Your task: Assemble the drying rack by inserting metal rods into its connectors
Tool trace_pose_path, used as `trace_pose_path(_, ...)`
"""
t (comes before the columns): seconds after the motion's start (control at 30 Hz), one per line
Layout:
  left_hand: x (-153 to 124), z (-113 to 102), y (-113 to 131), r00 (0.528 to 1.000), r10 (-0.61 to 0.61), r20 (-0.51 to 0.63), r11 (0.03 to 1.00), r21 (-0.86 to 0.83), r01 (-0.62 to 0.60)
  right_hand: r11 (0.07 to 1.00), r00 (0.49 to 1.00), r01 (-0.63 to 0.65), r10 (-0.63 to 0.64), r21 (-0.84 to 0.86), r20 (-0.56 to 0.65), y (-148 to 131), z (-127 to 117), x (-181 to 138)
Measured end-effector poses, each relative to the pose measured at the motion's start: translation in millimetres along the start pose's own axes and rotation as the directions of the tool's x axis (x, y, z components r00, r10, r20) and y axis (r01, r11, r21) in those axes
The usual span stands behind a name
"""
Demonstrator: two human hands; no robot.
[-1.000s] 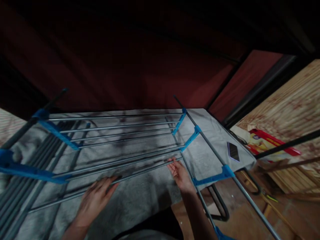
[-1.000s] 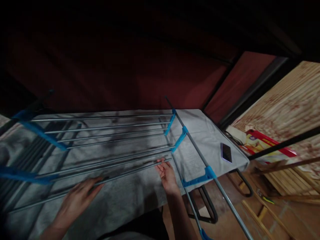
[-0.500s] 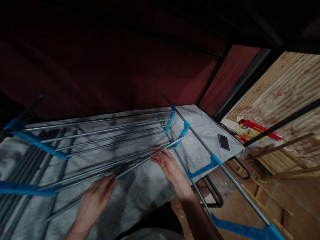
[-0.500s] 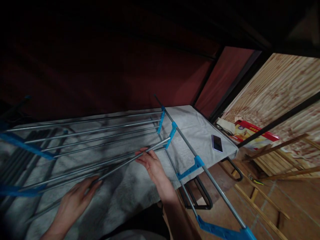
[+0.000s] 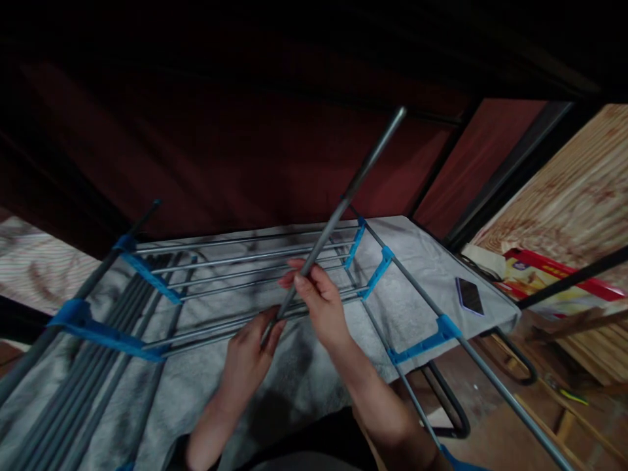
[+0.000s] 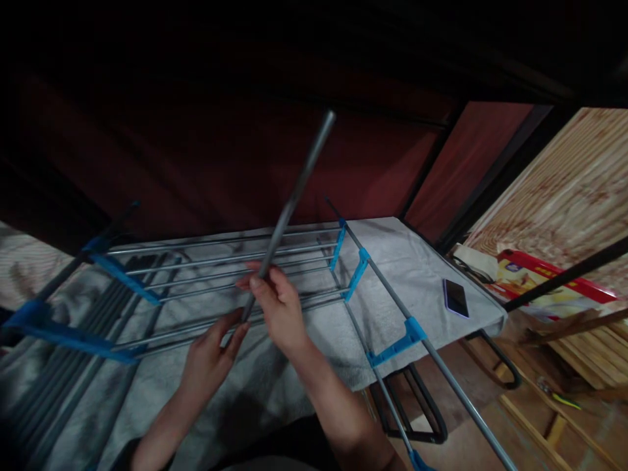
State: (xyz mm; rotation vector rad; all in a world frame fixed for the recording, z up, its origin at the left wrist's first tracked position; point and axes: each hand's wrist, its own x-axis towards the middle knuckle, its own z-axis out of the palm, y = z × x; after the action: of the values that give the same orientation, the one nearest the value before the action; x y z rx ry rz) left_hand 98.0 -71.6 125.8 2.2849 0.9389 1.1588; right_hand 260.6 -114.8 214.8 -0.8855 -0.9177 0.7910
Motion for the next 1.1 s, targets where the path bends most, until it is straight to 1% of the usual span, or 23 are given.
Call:
trace_pose_path(0.1,4.1,-1.5,10.2,0.999,-0.044,-0.021,0.997,-0.069,0.042,0.991,0.993,0.107,-0.109,-0.076,-0.035,-17.3,4.5,15.0)
trace_pose_path(0.17,3.4,-3.4,9.2,0.991,-0.128,-0.041,0.983,-0.141,0.121,0.977,0.987,0.158,-0.161,-0.142,-0.012,-20.3,6.3,20.7)
trace_pose_path(0.2,2.2,-4.2,7.2,0.981,-0.188,-0.048,0.966,-0.186,0.177,0.966,0.983,0.180,-0.181,-0.184,0.013,-19.1,7.4,21.6)
trace_pose_path(0.27,-1.0,-5.3,2.0,0.942,-0.332,-0.047,0.902,-0.309,0.303,0.931,0.972,0.232,-0.213,-0.283,0.094,-12.5,9.9,19.8)
trace_pose_path(0.33,-4.3,-6.0,-2.0,0.884,-0.466,-0.028,0.795,-0.453,0.404,0.880,0.952,0.292,-0.230,-0.374,0.201,-2.8,12.2,14.2)
trace_pose_path(0.37,-5.7,-6.3,-3.1,0.855,-0.518,-0.014,0.735,-0.520,0.436,0.857,0.941,0.316,-0.226,-0.408,0.253,2.5,12.8,10.6)
trace_pose_path(0.43,-8.0,-6.4,-3.7,0.805,-0.593,0.017,0.623,-0.624,0.472,0.819,0.926,0.330,-0.185,-0.469,0.329,13.3,12.5,2.7)
trace_pose_path(0.53,-11.7,-4.1,-3.2,0.733,-0.678,0.056,0.485,-0.715,0.503,0.756,0.924,0.305,-0.089,-0.579,0.371,30.4,7.6,-9.8)
trace_pose_path(0.6,-15.9,-0.1,-3.6,0.689,-0.720,0.085,0.410,-0.749,0.521,0.693,0.919,0.299,-0.024,-0.656,0.393,43.1,2.2,-17.8)
trace_pose_path(0.77,-34.2,14.5,-9.4,0.611,-0.768,0.191,0.248,-0.791,0.560,0.466,0.895,0.326,0.128,-0.823,0.427,79.4,-15.1,-37.9)
trace_pose_path(0.9,-51.3,22.9,-19.5,0.513,-0.823,0.245,0.080,-0.844,0.531,0.308,0.863,0.375,0.228,-0.874,0.451,108.0,-31.7,-56.3)
trace_pose_path(1.0,-63.0,26.4,-27.2,0.439,-0.844,0.307,-0.050,-0.861,0.506,0.250,0.847,0.396,0.272,-0.883,0.457,125.3,-43.9,-69.5)
trace_pose_path(1.1,-71.8,29.7,-32.5,0.385,-0.854,0.350,-0.171,-0.887,0.429,0.242,0.838,0.414,0.276,-0.878,0.471,139.2,-53.8,-78.4)
